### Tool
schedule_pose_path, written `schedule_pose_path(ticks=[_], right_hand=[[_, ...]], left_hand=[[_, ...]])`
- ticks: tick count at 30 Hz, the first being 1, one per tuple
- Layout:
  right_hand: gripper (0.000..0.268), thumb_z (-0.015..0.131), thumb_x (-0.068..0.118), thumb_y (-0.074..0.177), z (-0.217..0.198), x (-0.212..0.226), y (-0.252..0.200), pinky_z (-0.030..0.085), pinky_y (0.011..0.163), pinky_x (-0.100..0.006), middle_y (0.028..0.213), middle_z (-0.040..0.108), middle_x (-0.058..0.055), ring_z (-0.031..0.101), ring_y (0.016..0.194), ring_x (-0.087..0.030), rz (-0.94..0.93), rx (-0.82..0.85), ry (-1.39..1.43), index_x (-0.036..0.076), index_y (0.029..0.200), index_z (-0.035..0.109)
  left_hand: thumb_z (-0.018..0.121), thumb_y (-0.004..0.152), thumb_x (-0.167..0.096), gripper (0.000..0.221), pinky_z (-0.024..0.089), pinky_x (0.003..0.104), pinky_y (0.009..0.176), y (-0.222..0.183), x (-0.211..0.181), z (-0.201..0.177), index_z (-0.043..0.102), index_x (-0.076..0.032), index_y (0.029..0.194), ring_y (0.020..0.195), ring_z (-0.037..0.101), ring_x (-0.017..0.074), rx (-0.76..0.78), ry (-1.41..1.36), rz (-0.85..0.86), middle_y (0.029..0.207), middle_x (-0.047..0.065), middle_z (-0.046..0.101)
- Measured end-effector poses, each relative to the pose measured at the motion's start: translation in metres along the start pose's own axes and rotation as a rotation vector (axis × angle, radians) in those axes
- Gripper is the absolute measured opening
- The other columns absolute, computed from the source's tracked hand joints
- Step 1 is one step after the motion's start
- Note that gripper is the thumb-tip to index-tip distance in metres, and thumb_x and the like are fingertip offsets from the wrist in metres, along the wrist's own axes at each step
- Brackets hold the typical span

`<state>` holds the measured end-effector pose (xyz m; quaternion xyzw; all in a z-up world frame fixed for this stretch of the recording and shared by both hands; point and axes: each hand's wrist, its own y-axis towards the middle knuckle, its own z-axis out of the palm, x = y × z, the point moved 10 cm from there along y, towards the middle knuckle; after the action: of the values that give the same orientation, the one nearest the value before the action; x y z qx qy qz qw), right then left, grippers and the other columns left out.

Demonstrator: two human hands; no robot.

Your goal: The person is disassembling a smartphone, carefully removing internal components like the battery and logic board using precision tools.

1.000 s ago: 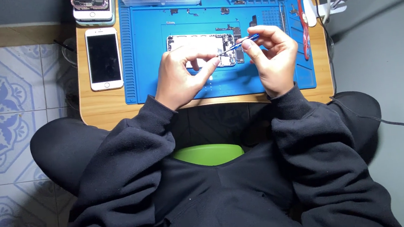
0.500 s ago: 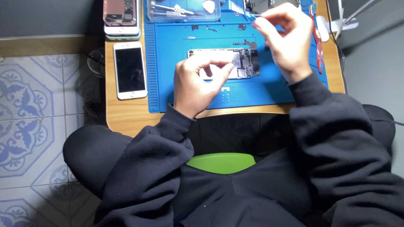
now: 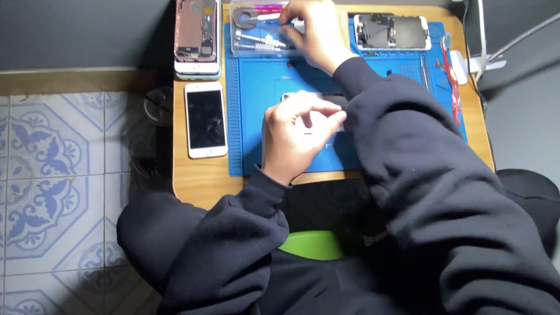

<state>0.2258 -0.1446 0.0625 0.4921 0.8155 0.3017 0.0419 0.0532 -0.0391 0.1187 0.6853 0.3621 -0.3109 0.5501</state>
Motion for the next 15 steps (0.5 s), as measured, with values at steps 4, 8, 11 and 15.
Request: schedule_pose_path(ticks=[4,8,11,15], right_hand=[[0.015,0.085,0.019,0.087,0.017,-0.002,0.006,0.05,0.058,-0.045,0.092,0.074,0.003,0.064,0.086,-0.024,-0.018,0.044,-0.011,0.026,0.099,0.078],[0.015,0.087,0.016,0.084,0.025,0.008,0.011,0.051,0.057,-0.044,0.094,0.081,0.004,0.062,0.087,-0.024,-0.066,0.054,-0.038,0.024,0.096,0.083],[0.017,0.084,0.011,0.08,0.023,0.012,0.009,0.037,0.042,-0.042,0.084,0.077,0.008,0.055,0.083,-0.022,-0.079,0.006,-0.062,0.026,0.088,0.081],[0.014,0.083,0.01,0.086,-0.02,0.029,-0.003,0.032,0.04,-0.039,0.095,0.078,0.008,0.049,0.078,-0.023,-0.062,-0.03,-0.016,0.024,0.09,0.081]], left_hand=[[0.088,0.085,-0.011,0.009,0.052,0.033,0.079,0.001,0.005,-0.001,0.079,-0.011,0.088,0.076,0.069,0.0173,-0.009,-0.024,-0.035,0.088,0.003,0.08],[0.089,0.082,-0.009,0.011,0.051,0.035,0.082,0.002,0.008,0.001,0.079,-0.011,0.086,0.079,0.071,0.0189,-0.008,-0.011,-0.051,0.086,0.003,0.079],[0.087,0.085,-0.011,0.011,0.05,0.033,0.081,0.003,0.005,0.0,0.076,-0.013,0.083,0.079,0.07,0.0177,0.003,-0.019,-0.058,0.086,0.001,0.078],[0.088,0.084,-0.012,0.012,0.048,0.029,0.066,0.003,0.008,-0.001,0.077,-0.016,0.082,0.066,0.057,0.0129,0.006,0.0,-0.099,0.082,-0.002,0.076]])
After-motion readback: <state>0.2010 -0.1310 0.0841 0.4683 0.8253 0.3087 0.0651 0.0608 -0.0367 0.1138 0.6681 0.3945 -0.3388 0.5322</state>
